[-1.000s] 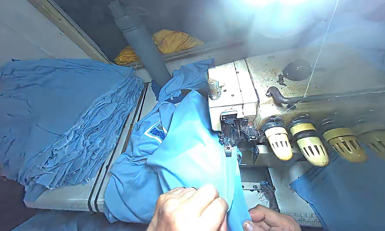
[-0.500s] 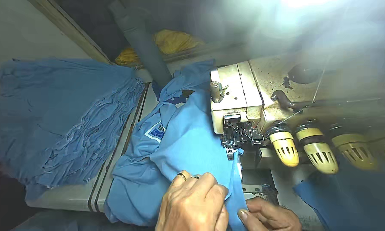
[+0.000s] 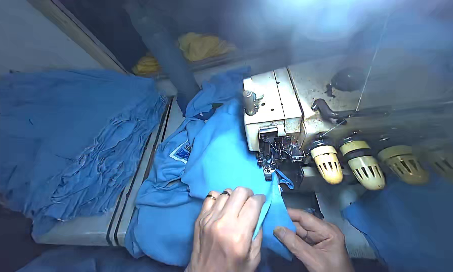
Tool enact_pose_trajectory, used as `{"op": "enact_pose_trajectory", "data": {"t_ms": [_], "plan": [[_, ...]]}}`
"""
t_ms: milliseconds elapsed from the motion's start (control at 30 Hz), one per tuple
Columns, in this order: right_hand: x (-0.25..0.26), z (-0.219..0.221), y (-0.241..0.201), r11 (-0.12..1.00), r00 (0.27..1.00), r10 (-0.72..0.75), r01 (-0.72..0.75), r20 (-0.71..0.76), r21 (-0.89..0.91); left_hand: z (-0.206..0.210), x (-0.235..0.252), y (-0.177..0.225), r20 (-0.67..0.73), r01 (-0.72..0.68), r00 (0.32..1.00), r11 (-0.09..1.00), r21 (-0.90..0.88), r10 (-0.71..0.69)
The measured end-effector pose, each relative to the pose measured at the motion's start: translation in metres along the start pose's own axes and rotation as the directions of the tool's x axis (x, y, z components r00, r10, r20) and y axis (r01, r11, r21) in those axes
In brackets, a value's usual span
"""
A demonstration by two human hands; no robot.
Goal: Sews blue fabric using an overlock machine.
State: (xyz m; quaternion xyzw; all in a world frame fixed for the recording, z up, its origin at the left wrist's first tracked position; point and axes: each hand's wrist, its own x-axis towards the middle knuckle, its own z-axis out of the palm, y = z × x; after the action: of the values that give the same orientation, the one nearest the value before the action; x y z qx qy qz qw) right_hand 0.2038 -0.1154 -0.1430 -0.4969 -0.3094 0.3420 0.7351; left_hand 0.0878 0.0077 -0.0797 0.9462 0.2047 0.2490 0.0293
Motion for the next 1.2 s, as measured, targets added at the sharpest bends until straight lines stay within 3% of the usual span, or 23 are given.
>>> {"op": "enact_pose_trajectory", "data": {"t_ms": [167,400,700,900,1067,1200], "plan": [[-0.006,-0.002,0.007,0.996,0.999,-0.038,0.038,-0.006,0.087,-0.007,-0.016,0.005,0.016,-0.051,0.998,0.992,-0.119,0.053],[-0.003,0.009,0.019,0.991,0.996,-0.077,0.081,-0.043,0.108,0.012,0.004,-0.005,-0.074,-0.226,0.971,0.974,0.016,0.226],[0.005,0.037,0.02,0.985,0.989,-0.136,0.141,-0.058,0.1,0.021,0.023,-0.018,-0.078,-0.268,0.96,0.963,0.002,0.268],[0.005,0.049,0.02,0.989,0.993,-0.121,0.122,-0.007,0.079,0.028,0.028,-0.029,-0.157,-0.155,0.975,0.988,0.006,0.154],[0.002,0.046,0.009,0.999,0.997,-0.026,0.024,0.076,0.027,0.031,0.031,-0.033,-0.153,0.127,0.98,0.992,-0.008,-0.126],[0.005,0.032,0.01,0.944,0.965,-0.227,0.251,0.132,-0.215,0.012,0.002,-0.03,-0.134,0.264,0.952,0.96,-0.092,-0.275]]}}
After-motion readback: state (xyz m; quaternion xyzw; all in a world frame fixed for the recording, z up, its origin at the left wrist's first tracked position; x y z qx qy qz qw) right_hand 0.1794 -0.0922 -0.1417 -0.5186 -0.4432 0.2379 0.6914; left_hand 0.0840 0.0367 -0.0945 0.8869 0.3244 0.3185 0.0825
